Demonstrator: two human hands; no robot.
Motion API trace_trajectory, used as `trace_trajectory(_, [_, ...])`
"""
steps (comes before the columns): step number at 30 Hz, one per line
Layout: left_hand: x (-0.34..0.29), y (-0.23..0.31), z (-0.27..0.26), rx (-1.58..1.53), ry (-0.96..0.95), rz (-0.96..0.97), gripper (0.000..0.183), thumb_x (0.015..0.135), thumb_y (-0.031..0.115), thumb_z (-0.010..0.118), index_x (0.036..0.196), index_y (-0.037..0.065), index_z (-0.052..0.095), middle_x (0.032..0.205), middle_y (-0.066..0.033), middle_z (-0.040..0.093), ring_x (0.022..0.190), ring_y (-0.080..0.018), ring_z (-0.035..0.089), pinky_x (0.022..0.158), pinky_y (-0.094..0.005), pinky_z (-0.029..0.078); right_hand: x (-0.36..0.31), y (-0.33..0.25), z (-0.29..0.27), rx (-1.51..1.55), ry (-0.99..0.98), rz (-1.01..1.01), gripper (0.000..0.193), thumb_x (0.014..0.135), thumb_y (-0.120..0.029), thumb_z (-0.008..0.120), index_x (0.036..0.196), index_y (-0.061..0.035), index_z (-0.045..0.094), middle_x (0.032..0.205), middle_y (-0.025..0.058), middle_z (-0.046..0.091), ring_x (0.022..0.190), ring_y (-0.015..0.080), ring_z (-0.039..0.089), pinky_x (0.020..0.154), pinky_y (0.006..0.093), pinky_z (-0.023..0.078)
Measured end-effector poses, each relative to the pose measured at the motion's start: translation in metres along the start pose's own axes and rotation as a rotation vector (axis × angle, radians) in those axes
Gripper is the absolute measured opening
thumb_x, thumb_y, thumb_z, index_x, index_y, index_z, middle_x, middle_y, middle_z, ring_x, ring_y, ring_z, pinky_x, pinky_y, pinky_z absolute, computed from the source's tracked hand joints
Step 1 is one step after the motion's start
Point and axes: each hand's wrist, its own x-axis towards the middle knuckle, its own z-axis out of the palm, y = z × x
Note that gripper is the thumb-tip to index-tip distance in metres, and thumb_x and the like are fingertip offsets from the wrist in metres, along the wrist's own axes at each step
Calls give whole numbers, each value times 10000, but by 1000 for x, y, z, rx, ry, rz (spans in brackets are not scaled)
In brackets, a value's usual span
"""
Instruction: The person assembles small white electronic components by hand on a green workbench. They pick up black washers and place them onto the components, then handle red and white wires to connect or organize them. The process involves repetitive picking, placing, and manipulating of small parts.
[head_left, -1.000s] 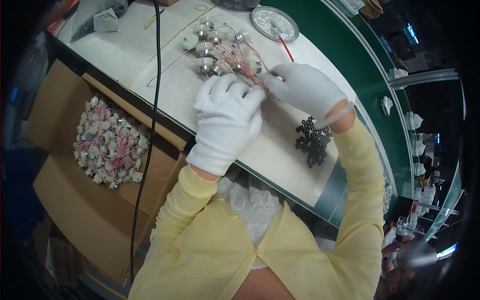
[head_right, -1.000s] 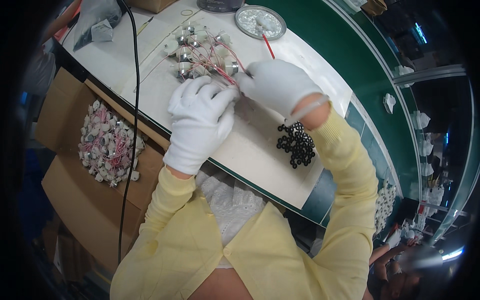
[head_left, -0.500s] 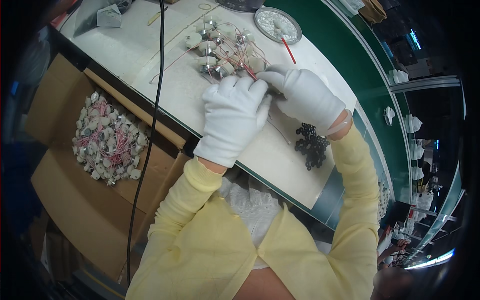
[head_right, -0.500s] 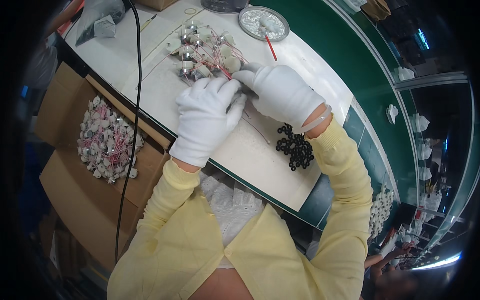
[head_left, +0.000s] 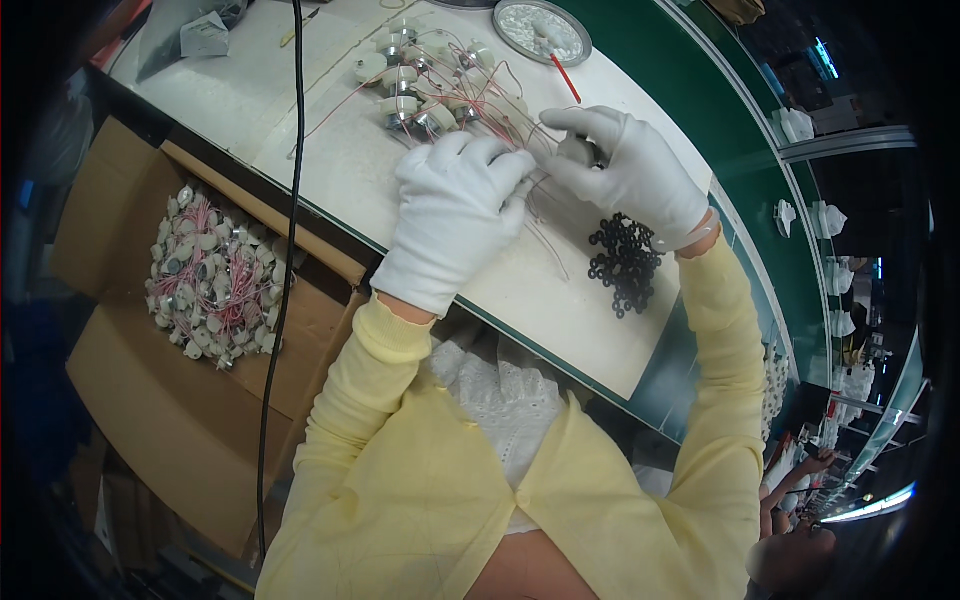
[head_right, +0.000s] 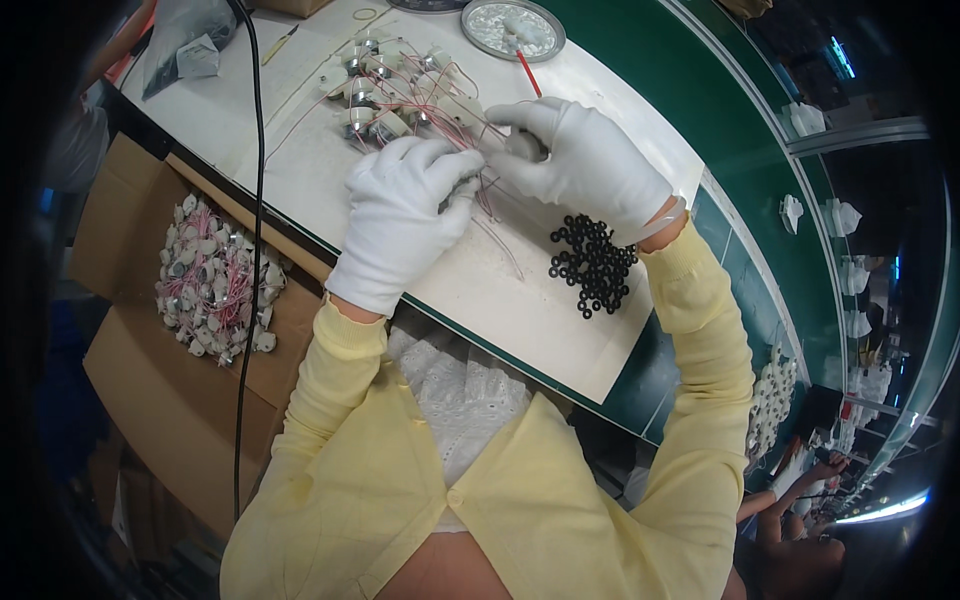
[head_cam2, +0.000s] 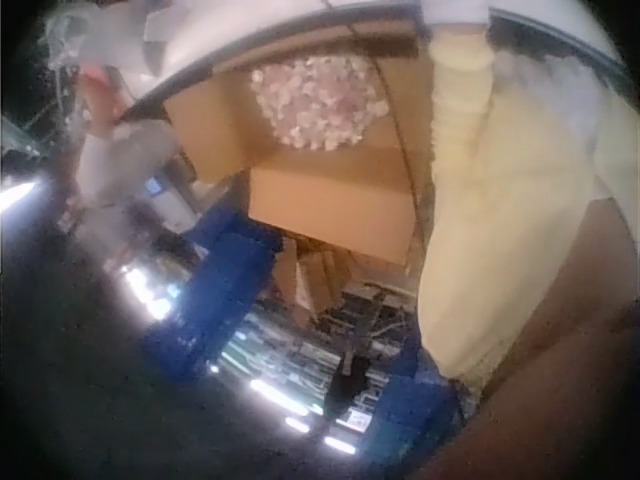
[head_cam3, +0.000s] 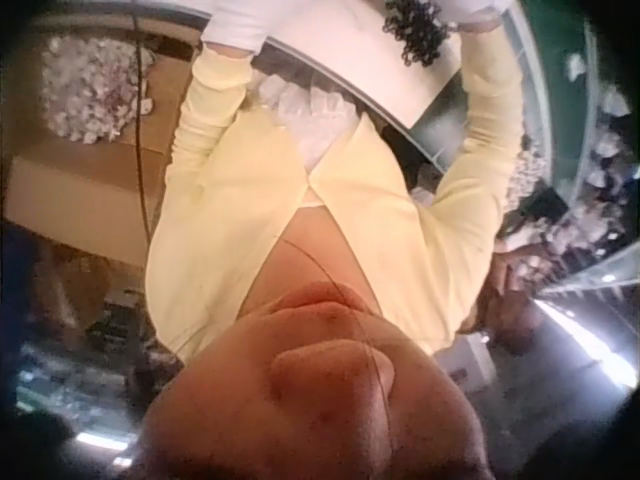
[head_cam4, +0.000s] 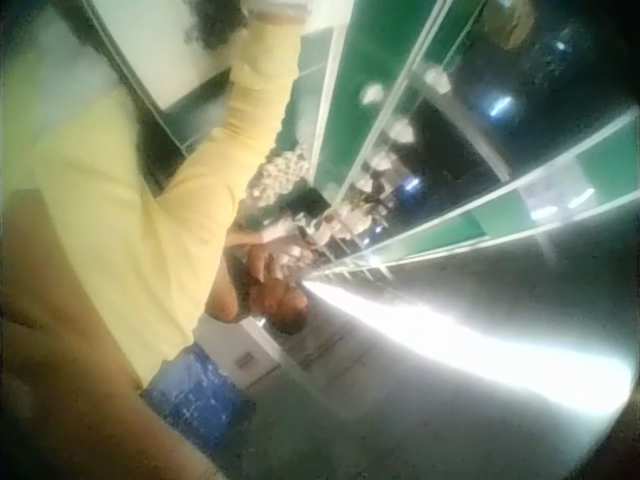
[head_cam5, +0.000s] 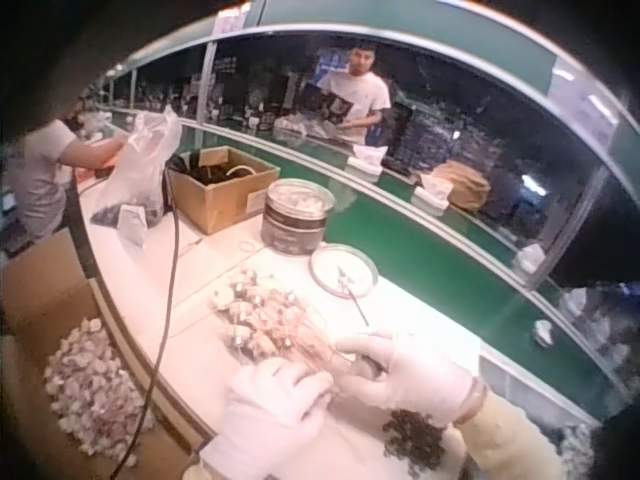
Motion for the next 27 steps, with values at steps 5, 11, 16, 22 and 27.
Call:
trace_trajectory(5, [2, -1, 1, -36, 118, 83, 164, 805, 214, 741, 964, 179, 730, 928, 3, 676, 928, -241, 643, 786, -411, 489, 14, 4, -23, 1157, 247, 264, 323, 1077, -309, 480, 1252, -89, 640, 846, 116, 658, 440, 63, 350, 409, 256, 269])
trace_trajectory(11, [1, -3, 8, -2, 52, 112, 193, 786, 211, 739, 976, 180, 727, 902, 2, 669, 915, -238, 642, 776, -403, 492, 12, -14, -73, 1625, -21, -35, 338, 1082, -477, 423, 964, -254, 648, 768, 35, 674, 379, 67, 333, 397, 266, 268])
trace_trajectory(16, [0, -4, 3, -23, -4, 111, 250, 774, 186, 744, 1022, 183, 708, 867, -1, 650, 881, -235, 643, 752, -392, 502, -60, -54, -112, 1036, 208, -1, 379, 1052, -267, 521, 1326, -19, 604, 963, 62, 694, 660, 108, 611, 693, 280, 528])
trace_trajectory(22, [5, 0, 0, -23, -32, 134, 294, 810, 178, 795, 1093, 148, 726, 915, -22, 669, 889, -249, 658, 750, -399, 520, -217, -28, -105, 374, 764, -438, 369, 923, -246, 774, 1240, -108, 645, 1128, 166, 717, 894, 291, 722, 737, 343, 603])
trace_trajectory(27, [2, -2, -6, -20, -93, 116, 318, 815, 153, 779, 1127, 129, 723, 969, -47, 668, 929, -275, 648, 792, -412, 516, -272, -30, -38, 496, 385, 65, 307, 911, -155, 756, 1198, -119, 655, 891, 155, 685, 669, 237, 638, 539, 298, 494])
